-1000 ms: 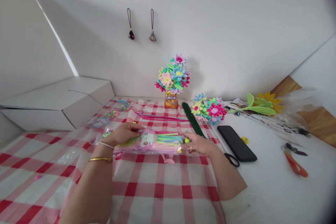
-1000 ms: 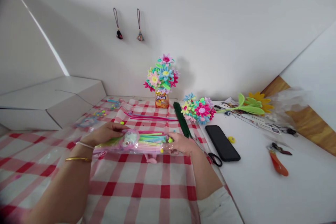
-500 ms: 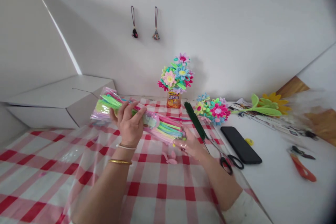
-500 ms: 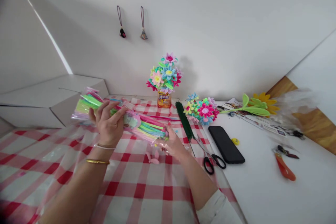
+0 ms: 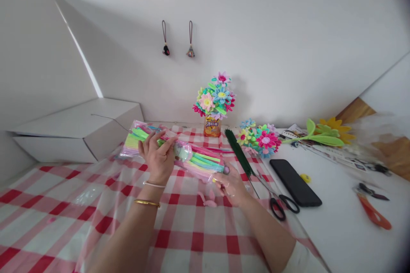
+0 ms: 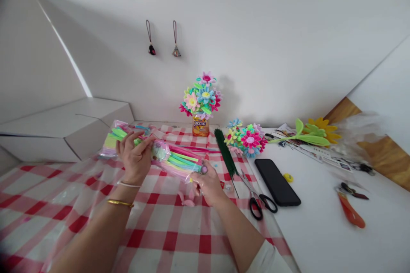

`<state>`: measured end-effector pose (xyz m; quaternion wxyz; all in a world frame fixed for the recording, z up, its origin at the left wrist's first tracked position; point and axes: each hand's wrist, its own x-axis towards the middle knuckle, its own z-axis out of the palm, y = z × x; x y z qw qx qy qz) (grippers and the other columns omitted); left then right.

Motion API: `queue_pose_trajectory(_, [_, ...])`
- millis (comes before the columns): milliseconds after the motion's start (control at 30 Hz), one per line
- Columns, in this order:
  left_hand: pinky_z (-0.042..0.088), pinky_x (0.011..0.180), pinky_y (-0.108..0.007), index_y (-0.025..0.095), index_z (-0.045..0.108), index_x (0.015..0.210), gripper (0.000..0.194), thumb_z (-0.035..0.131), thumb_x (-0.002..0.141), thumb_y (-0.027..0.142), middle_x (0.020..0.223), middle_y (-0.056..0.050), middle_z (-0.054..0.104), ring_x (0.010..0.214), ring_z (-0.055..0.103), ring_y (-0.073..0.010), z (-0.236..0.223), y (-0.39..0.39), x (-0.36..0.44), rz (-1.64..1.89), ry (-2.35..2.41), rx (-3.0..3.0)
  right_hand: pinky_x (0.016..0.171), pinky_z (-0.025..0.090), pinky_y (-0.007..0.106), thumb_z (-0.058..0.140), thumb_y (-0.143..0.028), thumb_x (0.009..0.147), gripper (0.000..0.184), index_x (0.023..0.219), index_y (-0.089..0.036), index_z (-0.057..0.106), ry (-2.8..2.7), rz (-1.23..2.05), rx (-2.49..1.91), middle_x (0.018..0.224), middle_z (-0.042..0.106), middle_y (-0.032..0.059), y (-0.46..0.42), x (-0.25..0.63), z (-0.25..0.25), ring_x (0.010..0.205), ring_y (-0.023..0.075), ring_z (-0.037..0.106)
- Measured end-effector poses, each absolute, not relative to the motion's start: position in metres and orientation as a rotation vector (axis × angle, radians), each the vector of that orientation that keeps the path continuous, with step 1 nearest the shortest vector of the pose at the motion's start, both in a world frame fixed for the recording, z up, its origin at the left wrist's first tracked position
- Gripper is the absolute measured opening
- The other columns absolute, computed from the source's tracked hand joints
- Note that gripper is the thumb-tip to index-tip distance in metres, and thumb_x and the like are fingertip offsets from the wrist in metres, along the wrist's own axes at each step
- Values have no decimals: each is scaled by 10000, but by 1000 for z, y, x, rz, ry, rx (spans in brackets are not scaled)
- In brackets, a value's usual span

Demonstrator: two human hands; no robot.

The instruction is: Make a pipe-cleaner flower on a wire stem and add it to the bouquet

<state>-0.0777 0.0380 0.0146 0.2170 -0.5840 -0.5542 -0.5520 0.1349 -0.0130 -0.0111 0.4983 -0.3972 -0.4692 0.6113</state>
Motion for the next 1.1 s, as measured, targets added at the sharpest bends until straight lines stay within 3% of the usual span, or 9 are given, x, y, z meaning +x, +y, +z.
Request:
queue_pose_trajectory(200, [188, 991, -458, 273, 698, 820, 165, 544, 789, 221, 1017, -56, 614, 1109, 449, -238, 14, 41, -82, -1565, -1486, -1615, 288, 291, 168, 653, -346, 667, 485, 1077, -208, 434, -1235, 1561, -1025, 494, 537, -72, -20, 129, -8, 306, 68, 401])
queue_pose_trajectory(300, [186, 1000, -464, 275, 692, 818, 164, 546, 786, 209, 1019, -52, 605, 1115, 447, -237, 15, 40, -78, -1581, -1440, -1655, 279, 245, 152, 667, -329, 644, 437, 1016, -201, 477, -1154, 1504, -1038, 475, 485, -87, -17, 127, -12, 314, 54, 363])
queue_pose_trajectory(433, [160, 1028, -461, 262, 639, 970, 228, 570, 763, 197, 1269, -72, 436, 1223, 345, -251, 19, 34, -74, -1705, -1416, -1668, 314, 237, 147, 661, -280, 634, 272, 837, -181, 509, -1034, 1424, -978, 510, 469, -76, -10, 129, -13, 362, 39, 353])
queue_pose_trajectory(500, [173, 1031, -445, 236, 549, 1109, 396, 623, 720, 222, 1340, -102, 332, 1259, 283, -253, 21, 32, -74, -1891, -1429, -1551, 319, 228, 149, 656, -272, 641, 229, 790, -185, 505, -970, 1399, -937, 518, 467, -71, -9, 130, -10, 376, 41, 354])
queue_pose_trajectory(600, [227, 1018, -405, 233, 462, 1151, 548, 690, 653, 261, 1274, -87, 386, 1212, 339, -216, 23, 33, -71, -2480, -1449, -1258, 331, 220, 149, 657, -278, 653, 207, 749, -191, 496, -862, 1416, -846, 530, 452, -70, -10, 131, -5, 400, 44, 366])
queue_pose_trajectory(733, [432, 819, -365, 227, 535, 963, 320, 649, 687, 342, 994, -43, 577, 923, 568, -183, 26, 28, -48, -3261, -1449, -1273, 339, 207, 145, 667, -291, 661, 220, 727, -193, 482, -823, 1467, -805, 523, 424, -79, -13, 129, -2, 401, 36, 354])
queue_pose_trajectory(833, [458, 797, -358, 193, 594, 858, 240, 659, 679, 338, 888, -32, 636, 850, 599, -189, 30, 18, -31, -3938, -1206, -1612, 326, 201, 146, 671, -295, 659, 231, 746, -200, 480, -829, 1563, -812, 497, 437, -84, -16, 126, -3, 379, 40, 353])
queue_pose_trajectory(1000, [483, 792, -332, 170, 609, 762, 121, 670, 657, 162, 778, 6, 667, 750, 621, -159, 31, 15, -32, -4107, -1203, -1302, 374, 314, 146, 684, -261, 620, 259, 811, -195, 522, -765, 1764, -776, 614, 574, -38, -19, 129, -2, 441, 54, 475])
queue_pose_trajectory(1100, [499, 777, -350, 173, 612, 758, 109, 663, 662, 179, 754, 7, 672, 717, 630, -169, 30, 20, -35, -4095, -1328, -1207, 339, 261, 125, 674, -334, 655, 291, 868, -206, 522, -747, 1862, -751, 672, 597, -15, -18, 132, -1, 480, 69, 519])
